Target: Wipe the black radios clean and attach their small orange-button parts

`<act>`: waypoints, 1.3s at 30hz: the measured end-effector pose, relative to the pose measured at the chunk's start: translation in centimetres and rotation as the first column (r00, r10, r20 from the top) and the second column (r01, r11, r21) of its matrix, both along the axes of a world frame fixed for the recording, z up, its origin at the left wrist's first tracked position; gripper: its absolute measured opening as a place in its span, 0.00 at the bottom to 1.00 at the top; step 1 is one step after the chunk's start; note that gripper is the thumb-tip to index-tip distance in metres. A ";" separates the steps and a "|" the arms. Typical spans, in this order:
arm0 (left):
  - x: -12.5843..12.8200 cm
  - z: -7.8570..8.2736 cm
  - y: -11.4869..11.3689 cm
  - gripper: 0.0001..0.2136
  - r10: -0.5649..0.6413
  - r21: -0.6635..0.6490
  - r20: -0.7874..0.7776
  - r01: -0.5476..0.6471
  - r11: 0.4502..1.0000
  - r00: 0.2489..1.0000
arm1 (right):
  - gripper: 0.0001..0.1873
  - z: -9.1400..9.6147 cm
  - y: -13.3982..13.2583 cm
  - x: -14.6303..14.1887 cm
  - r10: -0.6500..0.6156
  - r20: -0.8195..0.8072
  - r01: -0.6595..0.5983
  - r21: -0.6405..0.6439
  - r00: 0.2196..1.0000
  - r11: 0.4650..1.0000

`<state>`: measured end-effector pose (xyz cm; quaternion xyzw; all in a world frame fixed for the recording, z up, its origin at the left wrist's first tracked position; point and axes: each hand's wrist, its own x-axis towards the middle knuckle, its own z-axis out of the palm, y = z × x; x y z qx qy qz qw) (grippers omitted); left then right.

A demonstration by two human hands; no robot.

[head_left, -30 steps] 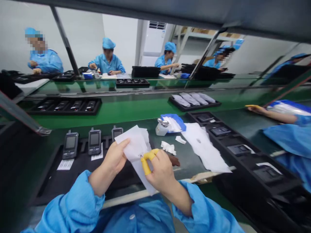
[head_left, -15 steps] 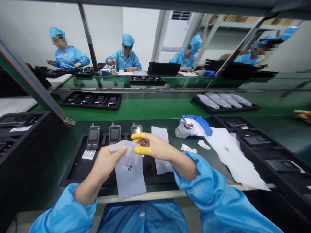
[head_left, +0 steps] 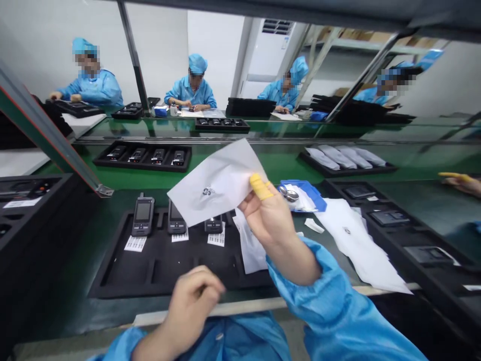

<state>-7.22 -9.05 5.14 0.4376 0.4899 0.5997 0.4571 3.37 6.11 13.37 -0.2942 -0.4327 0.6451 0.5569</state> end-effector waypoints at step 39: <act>-6.4 3.7 3.1 0.13 0.375 -0.289 -0.019 -0.364 0.886 0.927 | 0.08 -0.8 5.5 0.7 -0.302 0.680 -0.074 0.465 0.668 0.882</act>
